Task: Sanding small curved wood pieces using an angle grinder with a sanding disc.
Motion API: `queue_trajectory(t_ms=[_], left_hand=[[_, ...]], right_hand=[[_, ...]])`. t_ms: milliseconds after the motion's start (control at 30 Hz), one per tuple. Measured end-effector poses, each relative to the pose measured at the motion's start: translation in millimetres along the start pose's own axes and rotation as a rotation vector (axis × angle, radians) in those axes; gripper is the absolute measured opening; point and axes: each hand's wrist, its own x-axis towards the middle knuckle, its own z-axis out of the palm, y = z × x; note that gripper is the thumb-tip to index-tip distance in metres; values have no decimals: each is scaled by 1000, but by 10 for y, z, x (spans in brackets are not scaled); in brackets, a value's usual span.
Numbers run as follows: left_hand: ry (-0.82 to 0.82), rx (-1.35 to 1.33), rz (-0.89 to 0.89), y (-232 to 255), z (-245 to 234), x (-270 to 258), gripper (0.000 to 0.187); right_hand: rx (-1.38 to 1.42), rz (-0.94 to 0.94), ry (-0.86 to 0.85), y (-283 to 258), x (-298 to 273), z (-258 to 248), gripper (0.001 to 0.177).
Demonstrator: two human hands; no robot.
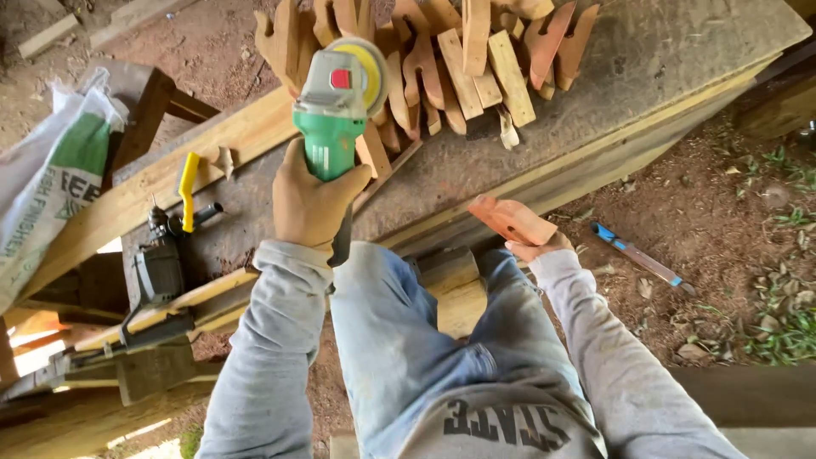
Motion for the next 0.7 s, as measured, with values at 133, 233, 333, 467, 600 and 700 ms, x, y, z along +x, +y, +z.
queue_trajectory(t_ms=[133, 233, 333, 467, 600, 700], left_hand=[[-129, -445, -4, 94, 31, -497, 43], [-284, -747, -87, -49, 319, -880, 42], [-378, -875, -194, -214, 619, -1371, 48], [-486, -794, -277, -321, 849, -1710, 49], [-495, -806, -318, -475, 883, -1830, 47], [-435, -863, -356, -500, 829, -1900, 49]], right_hand=[[130, -26, 45, 535, -276, -33, 114], [173, -631, 42, 231, -882, -384, 89], [507, -1217, -303, 296, -1294, -715, 65], [343, -883, -296, 861, -1288, -936, 91], [-219, -482, 5, 1930, -884, -923, 84], [-19, -413, 182, 1314, -1168, -1375, 78]])
